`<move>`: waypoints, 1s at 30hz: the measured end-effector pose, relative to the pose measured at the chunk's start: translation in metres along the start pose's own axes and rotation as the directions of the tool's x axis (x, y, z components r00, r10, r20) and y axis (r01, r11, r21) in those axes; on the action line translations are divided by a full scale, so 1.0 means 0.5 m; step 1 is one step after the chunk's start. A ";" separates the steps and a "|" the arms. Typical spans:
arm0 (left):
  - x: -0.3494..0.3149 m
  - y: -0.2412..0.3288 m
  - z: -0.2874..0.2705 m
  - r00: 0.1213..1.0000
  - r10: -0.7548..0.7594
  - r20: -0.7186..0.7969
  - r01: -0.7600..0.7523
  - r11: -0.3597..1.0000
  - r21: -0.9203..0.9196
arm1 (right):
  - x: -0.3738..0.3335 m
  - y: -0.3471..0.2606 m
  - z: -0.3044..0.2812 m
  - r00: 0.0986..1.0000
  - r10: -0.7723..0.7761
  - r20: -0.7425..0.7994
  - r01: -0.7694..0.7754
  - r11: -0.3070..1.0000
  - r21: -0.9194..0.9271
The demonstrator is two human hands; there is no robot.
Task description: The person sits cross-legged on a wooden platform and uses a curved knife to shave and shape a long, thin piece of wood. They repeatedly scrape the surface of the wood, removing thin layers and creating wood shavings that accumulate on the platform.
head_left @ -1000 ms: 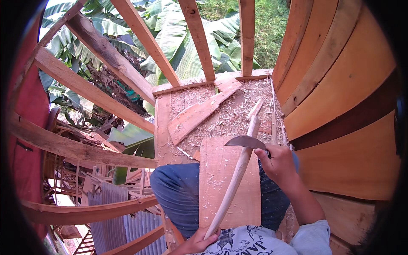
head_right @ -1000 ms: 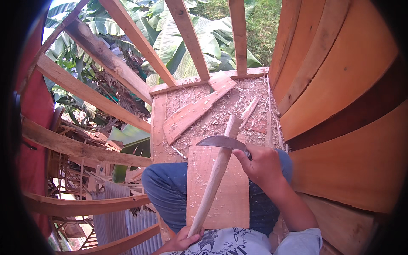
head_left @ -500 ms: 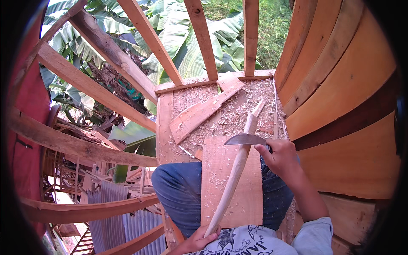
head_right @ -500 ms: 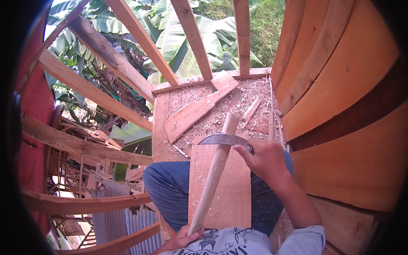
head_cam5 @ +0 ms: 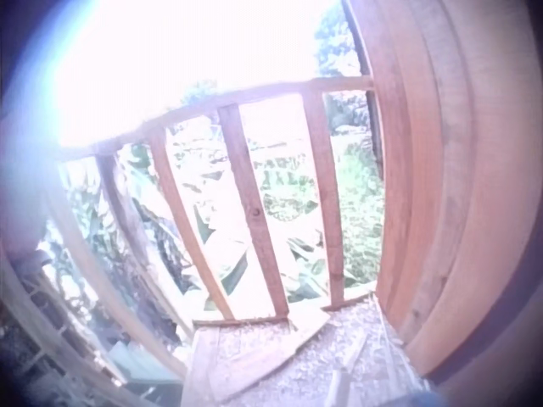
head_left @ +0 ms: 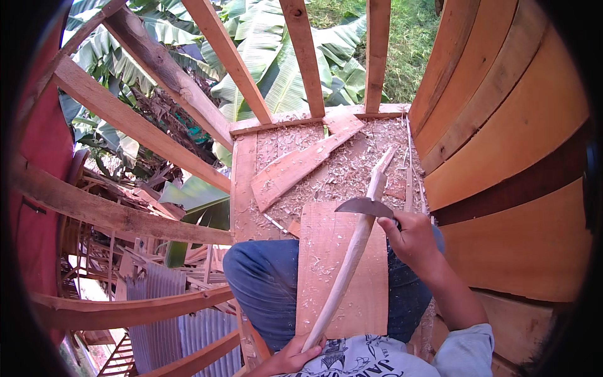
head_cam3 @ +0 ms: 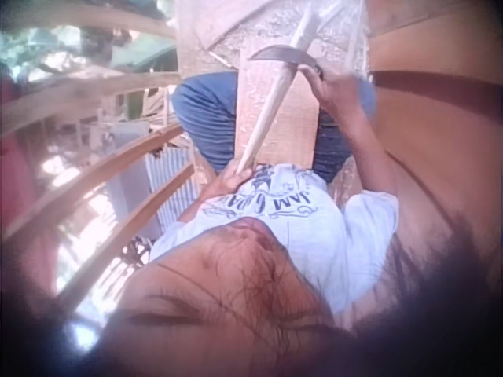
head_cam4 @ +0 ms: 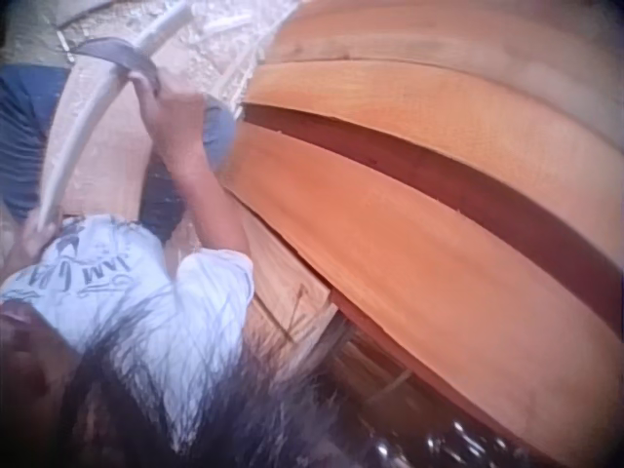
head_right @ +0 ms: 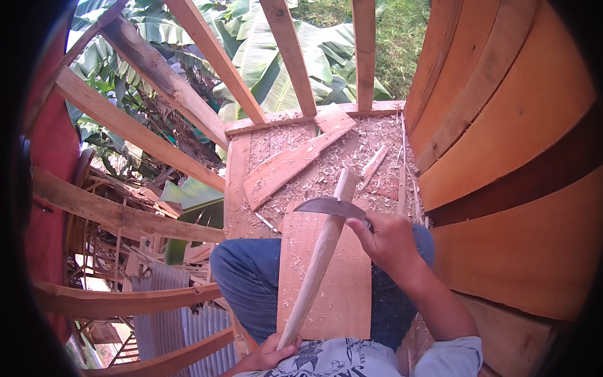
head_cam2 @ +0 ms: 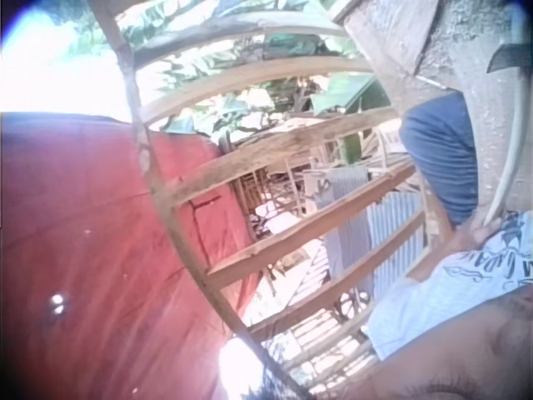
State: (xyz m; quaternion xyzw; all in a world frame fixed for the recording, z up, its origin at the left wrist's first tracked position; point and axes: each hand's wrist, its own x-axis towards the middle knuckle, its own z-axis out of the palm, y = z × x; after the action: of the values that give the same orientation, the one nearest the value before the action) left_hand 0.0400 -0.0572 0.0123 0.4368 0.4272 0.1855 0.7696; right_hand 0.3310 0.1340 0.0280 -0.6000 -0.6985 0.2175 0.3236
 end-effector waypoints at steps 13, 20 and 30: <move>0.018 0.031 -0.002 1.000 -0.009 0.018 0.010 1.000 -0.024 | 0.035 0.044 0.000 0.998 -0.061 -0.034 0.053 0.978 -0.202; 0.016 0.025 -0.008 0.999 0.007 0.049 -0.006 1.000 -0.007 | 0.033 0.057 0.006 0.996 0.022 -0.092 -0.036 0.987 -0.158; 0.019 0.031 -0.008 0.991 0.114 0.065 -0.117 0.992 0.046 | 0.025 0.035 -0.037 0.987 0.156 0.026 -0.157 0.984 0.086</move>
State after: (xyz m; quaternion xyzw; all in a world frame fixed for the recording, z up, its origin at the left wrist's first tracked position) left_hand 0.0433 -0.0403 0.0196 0.4852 0.3816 0.2055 0.7595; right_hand 0.3555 0.1477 0.0314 -0.6361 -0.6420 0.2785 0.3250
